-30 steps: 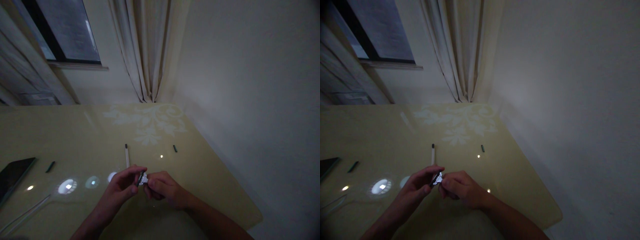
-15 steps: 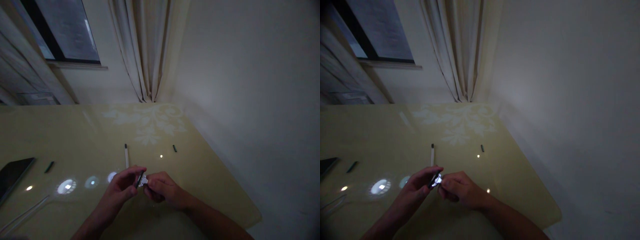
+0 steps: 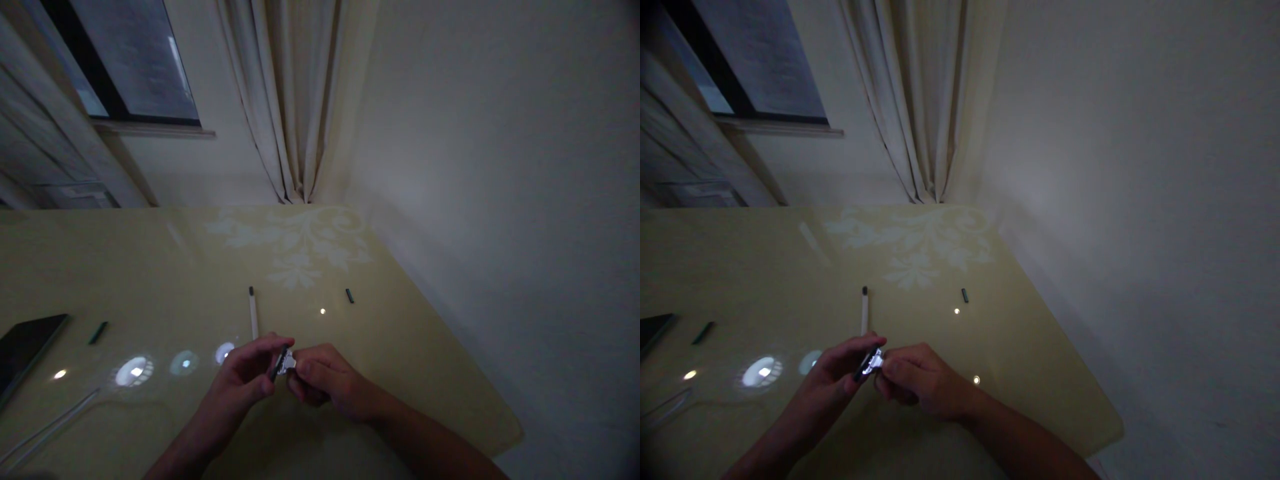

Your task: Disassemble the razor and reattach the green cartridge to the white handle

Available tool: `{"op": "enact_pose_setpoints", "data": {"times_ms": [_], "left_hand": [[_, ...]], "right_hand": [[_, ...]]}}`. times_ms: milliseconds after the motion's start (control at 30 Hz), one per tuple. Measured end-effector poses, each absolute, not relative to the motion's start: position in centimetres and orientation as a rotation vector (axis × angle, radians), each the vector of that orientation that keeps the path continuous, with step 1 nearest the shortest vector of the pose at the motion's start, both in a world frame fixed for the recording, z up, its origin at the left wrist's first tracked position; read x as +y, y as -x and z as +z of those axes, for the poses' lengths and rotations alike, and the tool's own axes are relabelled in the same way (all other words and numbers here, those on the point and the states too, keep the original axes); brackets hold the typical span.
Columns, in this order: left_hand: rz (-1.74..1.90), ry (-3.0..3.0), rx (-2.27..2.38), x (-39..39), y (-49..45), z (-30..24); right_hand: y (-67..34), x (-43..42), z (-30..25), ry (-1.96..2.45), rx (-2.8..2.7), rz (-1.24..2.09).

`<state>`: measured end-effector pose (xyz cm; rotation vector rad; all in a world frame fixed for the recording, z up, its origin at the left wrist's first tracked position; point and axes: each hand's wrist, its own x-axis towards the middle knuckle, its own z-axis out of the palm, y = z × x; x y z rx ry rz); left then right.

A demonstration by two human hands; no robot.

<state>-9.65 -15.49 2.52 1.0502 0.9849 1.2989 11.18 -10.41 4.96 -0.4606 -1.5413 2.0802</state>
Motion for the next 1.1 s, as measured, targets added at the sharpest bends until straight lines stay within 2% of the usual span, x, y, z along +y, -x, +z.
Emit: {"op": "enact_pose_setpoints", "data": {"times_ms": [1100], "left_hand": [[1.324, -1.003, 0.931, -15.09, 9.28, 2.83]], "right_hand": [[-11.37, -10.36, 5.27, 0.447, -1.623, 2.054]]}}
